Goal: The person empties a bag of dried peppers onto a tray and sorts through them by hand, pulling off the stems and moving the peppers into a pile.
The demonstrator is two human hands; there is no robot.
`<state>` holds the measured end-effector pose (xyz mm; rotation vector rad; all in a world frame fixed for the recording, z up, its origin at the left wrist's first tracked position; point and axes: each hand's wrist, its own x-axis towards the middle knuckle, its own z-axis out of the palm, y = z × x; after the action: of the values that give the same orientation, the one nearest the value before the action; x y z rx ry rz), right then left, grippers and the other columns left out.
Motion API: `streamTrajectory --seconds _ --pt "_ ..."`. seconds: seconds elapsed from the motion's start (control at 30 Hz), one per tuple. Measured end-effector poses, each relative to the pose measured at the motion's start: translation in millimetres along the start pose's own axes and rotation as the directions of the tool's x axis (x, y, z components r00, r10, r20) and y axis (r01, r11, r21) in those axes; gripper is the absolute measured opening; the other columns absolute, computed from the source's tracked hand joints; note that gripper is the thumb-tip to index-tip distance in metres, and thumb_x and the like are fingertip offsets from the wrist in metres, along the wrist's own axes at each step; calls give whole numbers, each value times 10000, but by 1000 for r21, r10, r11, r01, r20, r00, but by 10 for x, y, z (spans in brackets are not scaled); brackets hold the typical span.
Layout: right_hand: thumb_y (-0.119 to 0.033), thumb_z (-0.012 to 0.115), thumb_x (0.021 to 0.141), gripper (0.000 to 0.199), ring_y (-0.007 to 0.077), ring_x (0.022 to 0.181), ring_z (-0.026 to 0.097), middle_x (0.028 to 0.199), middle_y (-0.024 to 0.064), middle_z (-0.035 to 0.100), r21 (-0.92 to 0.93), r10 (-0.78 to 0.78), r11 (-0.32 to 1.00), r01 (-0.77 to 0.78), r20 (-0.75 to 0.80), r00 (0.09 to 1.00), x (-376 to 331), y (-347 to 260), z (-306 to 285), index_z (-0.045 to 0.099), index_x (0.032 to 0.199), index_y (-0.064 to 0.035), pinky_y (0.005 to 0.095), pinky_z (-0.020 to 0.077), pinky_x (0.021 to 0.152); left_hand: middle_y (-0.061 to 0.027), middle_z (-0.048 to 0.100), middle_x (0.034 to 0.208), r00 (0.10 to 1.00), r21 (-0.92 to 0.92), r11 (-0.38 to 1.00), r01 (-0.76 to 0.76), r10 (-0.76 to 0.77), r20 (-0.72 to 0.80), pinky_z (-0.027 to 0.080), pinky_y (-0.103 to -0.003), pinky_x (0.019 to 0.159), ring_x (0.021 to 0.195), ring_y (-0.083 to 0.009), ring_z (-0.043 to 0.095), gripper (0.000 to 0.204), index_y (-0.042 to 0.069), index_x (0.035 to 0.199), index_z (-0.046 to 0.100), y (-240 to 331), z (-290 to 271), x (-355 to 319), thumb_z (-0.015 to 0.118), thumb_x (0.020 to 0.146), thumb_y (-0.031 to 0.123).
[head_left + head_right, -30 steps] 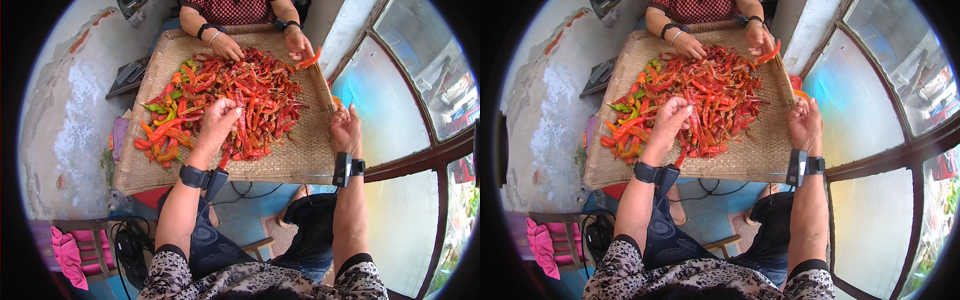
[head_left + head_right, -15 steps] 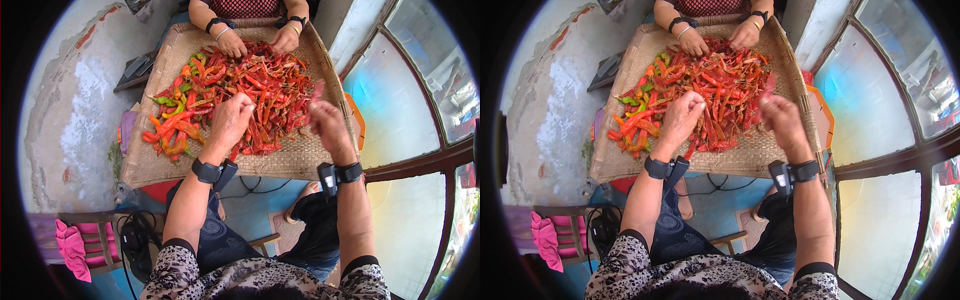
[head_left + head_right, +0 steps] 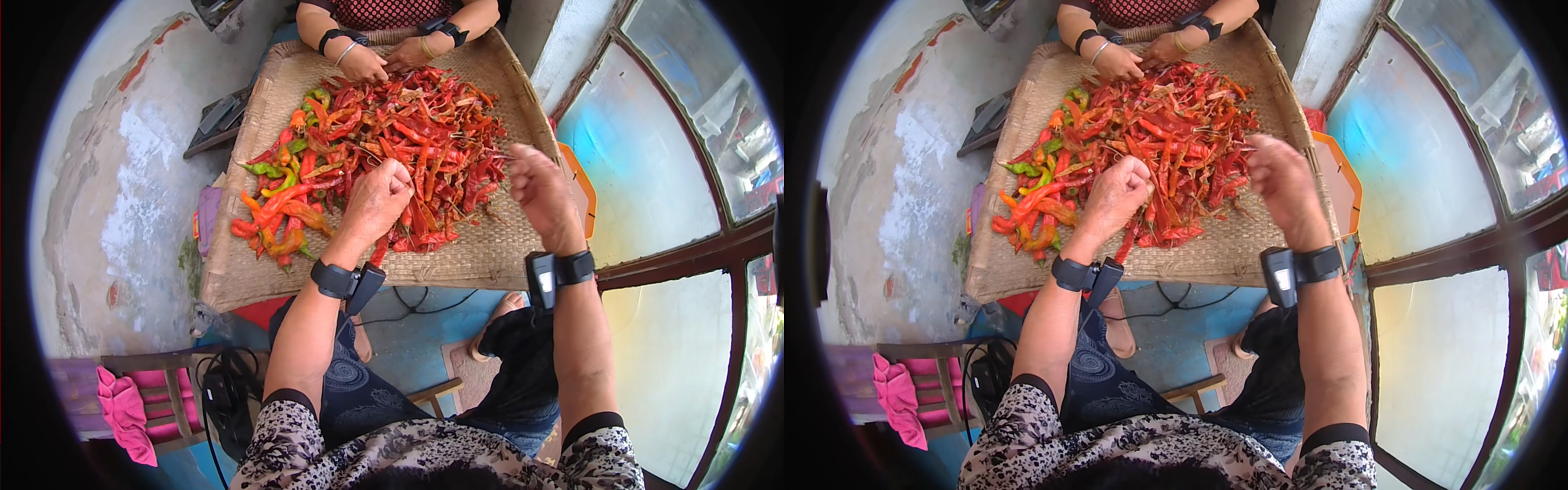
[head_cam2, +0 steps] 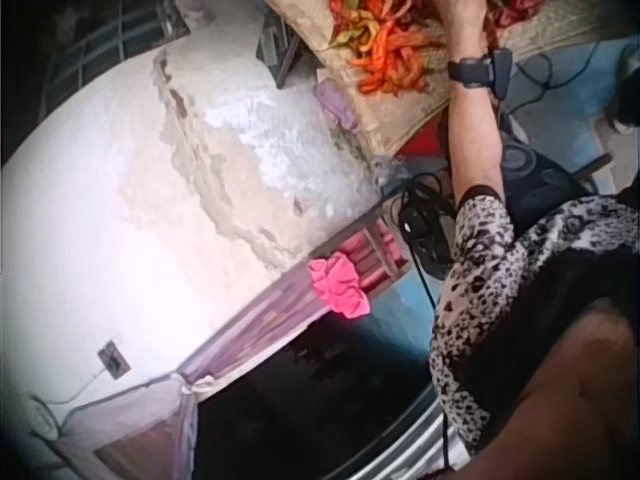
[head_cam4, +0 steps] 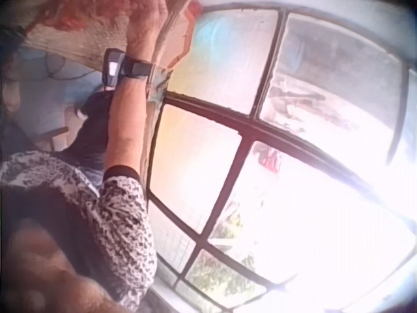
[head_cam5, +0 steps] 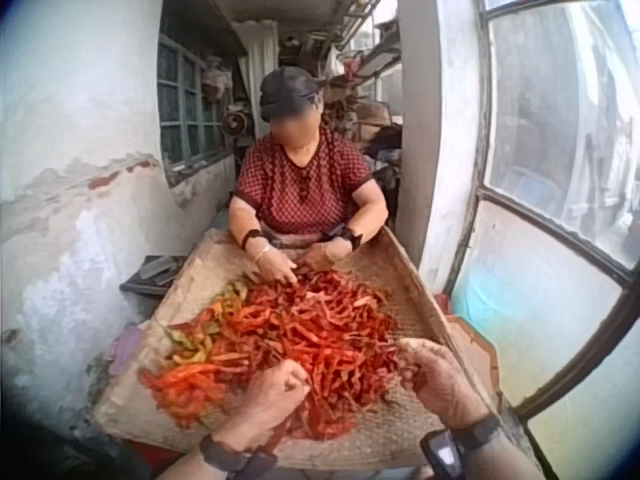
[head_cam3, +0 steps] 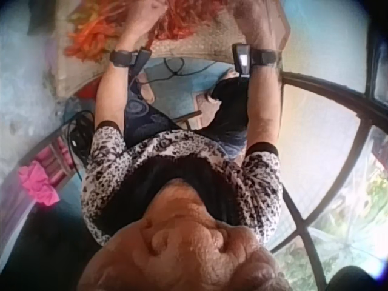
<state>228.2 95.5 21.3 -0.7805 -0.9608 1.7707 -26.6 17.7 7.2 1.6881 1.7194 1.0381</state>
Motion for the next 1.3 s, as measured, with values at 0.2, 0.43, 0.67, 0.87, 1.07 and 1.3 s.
streamTrajectory --seconds 0.2,0.43,0.67,0.87,1.07,1.3 --pt "-237 600 933 215 47 608 535 775 -13 633 -570 232 820 -54 243 942 -163 406 446 647 1014 -43 198 446 524 -132 648 719 996 270 959 85 -91 10 501 -386 622 661 -311 640 219 23 914 521 -6 -49 -14 680 799 122" --pt "-236 601 931 264 83 652 568 771 11 616 -663 223 748 20 280 934 -239 485 680 636 1016 11 239 493 577 -80 635 770 998 -140 989 51 -45 41 503 -324 612 725 -175 632 239 21 959 538 -11 -70 -41 691 815 135" --pt "-231 589 938 230 80 631 566 745 16 609 -599 134 800 40 243 961 -220 502 619 614 902 -5 232 492 514 -42 620 838 982 -476 874 98 -5 191 530 -244 642 749 -97 616 158 13 1045 571 96 -23 -89 578 909 94" --pt "-224 588 934 206 56 551 533 688 7 602 -511 70 859 39 191 979 -177 330 501 602 860 -33 208 444 461 -35 642 828 999 -62 997 -44 46 26 499 -243 656 735 -83 603 133 24 1008 606 42 -106 -75 562 915 108" --pt "-202 615 905 127 58 550 521 700 -6 609 -62 -27 998 26 -13 1000 -44 88 142 579 815 -120 201 405 467 -155 642 782 992 150 985 -87 73 101 500 -377 660 719 -295 642 110 -12 934 576 108 -19 -126 597 840 42" --pt "-246 595 926 154 85 569 496 703 0 580 136 -73 985 103 -206 976 79 -168 -333 563 882 -102 212 417 529 -93 587 763 975 92 982 -164 147 167 478 -328 629 676 -195 584 167 16 950 574 184 12 -127 644 833 111"
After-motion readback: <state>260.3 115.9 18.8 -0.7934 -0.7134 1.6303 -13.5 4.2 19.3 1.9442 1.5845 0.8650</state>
